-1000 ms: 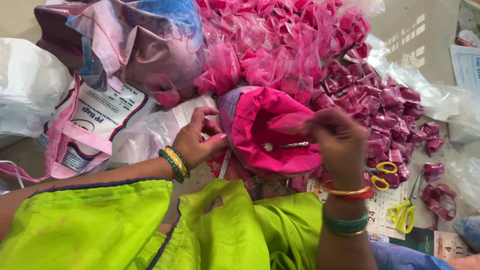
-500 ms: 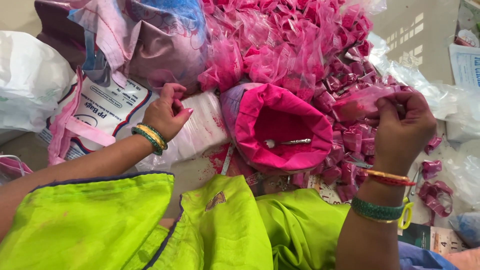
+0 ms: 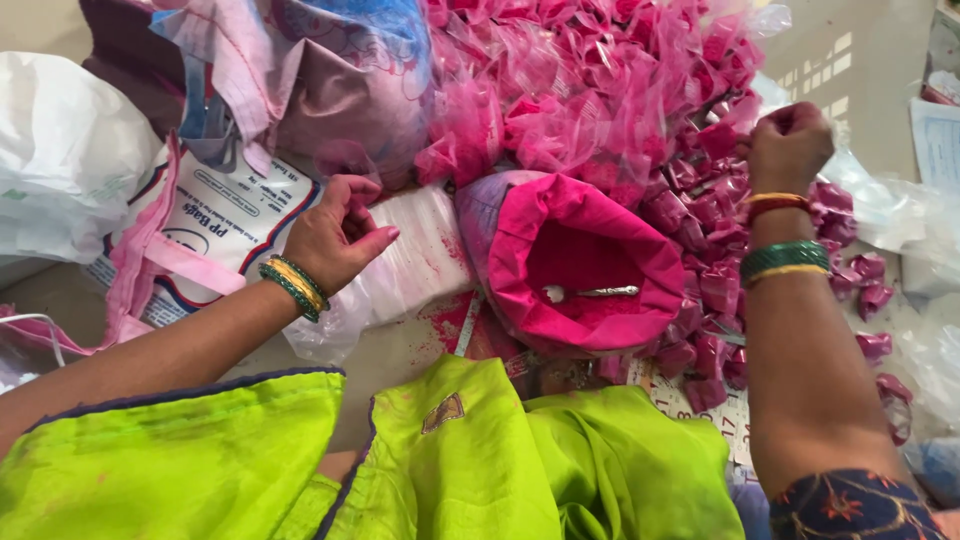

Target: The person fills small plastic bags with pink powder using a spoon.

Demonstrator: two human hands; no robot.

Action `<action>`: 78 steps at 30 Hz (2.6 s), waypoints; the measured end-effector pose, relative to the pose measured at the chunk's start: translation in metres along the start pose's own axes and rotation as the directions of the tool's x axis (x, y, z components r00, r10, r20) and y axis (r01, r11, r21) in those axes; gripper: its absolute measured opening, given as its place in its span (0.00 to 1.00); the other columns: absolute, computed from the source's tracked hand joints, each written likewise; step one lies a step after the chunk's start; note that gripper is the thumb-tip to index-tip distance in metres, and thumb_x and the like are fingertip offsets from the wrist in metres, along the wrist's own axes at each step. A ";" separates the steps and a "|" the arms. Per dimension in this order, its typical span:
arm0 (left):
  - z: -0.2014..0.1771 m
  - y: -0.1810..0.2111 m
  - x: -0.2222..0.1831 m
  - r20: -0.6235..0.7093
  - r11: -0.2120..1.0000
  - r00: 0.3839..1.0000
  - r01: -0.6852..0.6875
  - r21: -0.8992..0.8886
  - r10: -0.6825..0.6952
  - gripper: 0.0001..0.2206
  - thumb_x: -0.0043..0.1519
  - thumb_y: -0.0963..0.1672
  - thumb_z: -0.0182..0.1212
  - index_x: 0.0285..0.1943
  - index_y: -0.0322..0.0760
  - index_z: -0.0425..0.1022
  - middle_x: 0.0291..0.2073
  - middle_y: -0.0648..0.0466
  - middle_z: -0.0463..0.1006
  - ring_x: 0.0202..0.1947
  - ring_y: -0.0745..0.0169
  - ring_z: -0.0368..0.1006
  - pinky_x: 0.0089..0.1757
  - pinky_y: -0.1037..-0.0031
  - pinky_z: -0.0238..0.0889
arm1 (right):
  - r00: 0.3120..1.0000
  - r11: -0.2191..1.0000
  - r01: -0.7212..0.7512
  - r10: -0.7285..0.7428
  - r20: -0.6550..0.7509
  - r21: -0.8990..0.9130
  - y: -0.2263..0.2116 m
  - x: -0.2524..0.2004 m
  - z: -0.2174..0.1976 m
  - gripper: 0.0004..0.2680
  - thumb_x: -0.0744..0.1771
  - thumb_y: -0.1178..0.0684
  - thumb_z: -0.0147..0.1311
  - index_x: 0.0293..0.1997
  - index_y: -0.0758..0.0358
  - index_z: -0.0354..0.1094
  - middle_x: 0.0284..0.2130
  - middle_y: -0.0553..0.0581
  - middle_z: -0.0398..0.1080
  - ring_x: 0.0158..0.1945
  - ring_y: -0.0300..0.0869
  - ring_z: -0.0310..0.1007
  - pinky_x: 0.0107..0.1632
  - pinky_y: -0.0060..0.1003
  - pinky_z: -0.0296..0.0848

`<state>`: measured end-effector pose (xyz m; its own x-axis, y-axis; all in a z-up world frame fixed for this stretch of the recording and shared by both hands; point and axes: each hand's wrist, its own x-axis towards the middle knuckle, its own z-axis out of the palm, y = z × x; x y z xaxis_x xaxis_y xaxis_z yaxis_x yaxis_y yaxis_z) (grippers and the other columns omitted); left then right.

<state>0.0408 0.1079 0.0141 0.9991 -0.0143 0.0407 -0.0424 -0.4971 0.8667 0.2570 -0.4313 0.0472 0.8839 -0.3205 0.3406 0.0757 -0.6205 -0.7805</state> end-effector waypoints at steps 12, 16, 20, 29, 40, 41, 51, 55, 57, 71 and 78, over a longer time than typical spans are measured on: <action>-0.046 -0.008 0.012 -0.151 0.990 0.986 -0.058 0.125 0.077 0.12 0.60 0.48 0.73 0.41 0.37 0.76 0.28 0.54 0.79 0.28 0.66 0.75 0.33 0.72 0.70 | 0.969 0.842 0.041 0.097 0.227 -0.538 -0.024 -0.049 0.050 0.09 0.67 0.50 0.63 0.49 0.60 0.76 0.39 0.59 0.77 0.40 0.48 0.77 0.46 0.45 0.74; -0.062 -0.026 0.012 0.105 0.944 0.994 -0.072 0.321 0.040 0.10 0.58 0.47 0.70 0.34 0.37 0.80 0.25 0.50 0.79 0.27 0.60 0.75 0.33 0.68 0.68 | 0.985 0.931 0.114 -0.060 0.163 -0.346 -0.019 -0.091 0.019 0.09 0.65 0.56 0.62 0.49 0.63 0.75 0.42 0.60 0.75 0.41 0.45 0.76 0.44 0.40 0.77; -0.031 -0.071 -0.017 0.573 0.834 0.674 0.118 0.539 -0.466 0.09 0.52 0.45 0.62 0.34 0.38 0.84 0.28 0.45 0.83 0.33 0.44 0.80 0.38 0.58 0.73 | 0.993 0.953 0.115 -0.118 -0.005 0.282 -0.058 -0.182 -0.001 0.08 0.70 0.70 0.54 0.53 0.71 0.74 0.44 0.59 0.77 0.43 0.41 0.77 0.45 0.30 0.77; 0.044 -0.140 -0.050 -0.218 0.811 0.913 0.406 0.422 -0.343 0.10 0.48 0.46 0.66 0.36 0.38 0.79 0.34 0.42 0.81 0.39 0.38 0.78 0.43 0.55 0.70 | 0.998 0.754 0.008 0.040 -0.057 0.657 -0.099 -0.242 -0.016 0.04 0.71 0.69 0.50 0.49 0.76 0.70 0.40 0.65 0.77 0.40 0.48 0.82 0.46 0.41 0.86; 0.055 -0.166 -0.026 -0.104 0.697 0.917 0.363 0.619 -0.386 0.11 0.50 0.46 0.66 0.39 0.39 0.80 0.37 0.42 0.82 0.41 0.38 0.78 0.44 0.54 0.71 | 0.992 0.796 -0.008 -0.067 0.102 0.606 -0.075 -0.231 -0.008 0.04 0.72 0.67 0.50 0.50 0.73 0.71 0.37 0.60 0.77 0.39 0.41 0.79 0.46 0.35 0.83; 0.052 -0.159 -0.025 -0.081 0.682 0.917 0.348 0.643 -0.390 0.11 0.51 0.46 0.66 0.39 0.39 0.80 0.37 0.42 0.82 0.41 0.38 0.78 0.44 0.54 0.71 | 0.991 0.797 -0.044 -0.044 0.130 0.602 -0.075 -0.231 -0.009 0.04 0.72 0.66 0.51 0.49 0.73 0.71 0.37 0.60 0.77 0.38 0.41 0.80 0.44 0.34 0.82; -0.012 -0.049 -0.019 0.092 0.510 0.875 0.189 0.839 -0.475 0.10 0.53 0.46 0.66 0.41 0.42 0.83 0.39 0.41 0.82 0.43 0.37 0.78 0.45 0.53 0.70 | 0.987 0.786 -0.123 0.032 0.158 0.606 -0.066 -0.227 -0.012 0.04 0.71 0.65 0.51 0.48 0.72 0.71 0.36 0.58 0.77 0.36 0.39 0.80 0.40 0.29 0.79; -0.020 0.057 0.003 0.240 0.596 0.933 -0.035 0.802 -0.269 0.08 0.51 0.44 0.64 0.38 0.42 0.79 0.36 0.43 0.81 0.40 0.37 0.76 0.42 0.50 0.69 | 0.985 0.794 -0.122 0.025 0.169 0.595 -0.086 -0.234 -0.011 0.04 0.71 0.65 0.51 0.49 0.72 0.71 0.36 0.58 0.77 0.36 0.39 0.79 0.40 0.30 0.79; -0.013 0.110 0.014 0.414 0.904 0.907 -0.235 0.358 0.072 0.16 0.49 0.44 0.74 0.35 0.33 0.69 0.27 0.47 0.75 0.29 0.53 0.74 0.34 0.61 0.68 | 0.969 0.705 -0.154 -0.029 0.245 0.692 -0.110 -0.239 -0.016 0.04 0.73 0.62 0.53 0.52 0.72 0.71 0.42 0.60 0.77 0.42 0.41 0.79 0.49 0.34 0.81; 0.049 0.138 -0.049 0.424 0.828 0.905 0.253 -0.501 -0.020 0.11 0.62 0.38 0.63 0.50 0.37 0.67 0.34 0.59 0.75 0.35 0.75 0.73 0.38 0.80 0.69 | 0.472 0.404 -0.801 -0.026 0.881 0.441 -0.145 -0.263 -0.001 0.10 0.65 0.63 0.62 0.50 0.70 0.73 0.40 0.55 0.77 0.41 0.37 0.76 0.47 0.33 0.75; 0.054 0.115 -0.056 0.470 0.626 0.830 0.542 -0.560 -0.299 0.09 0.63 0.45 0.64 0.43 0.33 0.80 0.30 0.53 0.83 0.25 0.70 0.76 0.31 0.78 0.71 | 0.630 0.493 -0.672 -0.012 0.777 0.552 -0.134 -0.256 -0.007 0.05 0.66 0.66 0.60 0.45 0.70 0.73 0.39 0.53 0.77 0.40 0.33 0.74 0.47 0.27 0.74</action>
<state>-0.0194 0.0048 0.0845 0.8460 -0.2710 -0.4591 0.5110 0.1667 0.8433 0.0179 -0.2710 0.0681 0.9141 0.3615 -0.1837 -0.3020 0.3046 -0.9033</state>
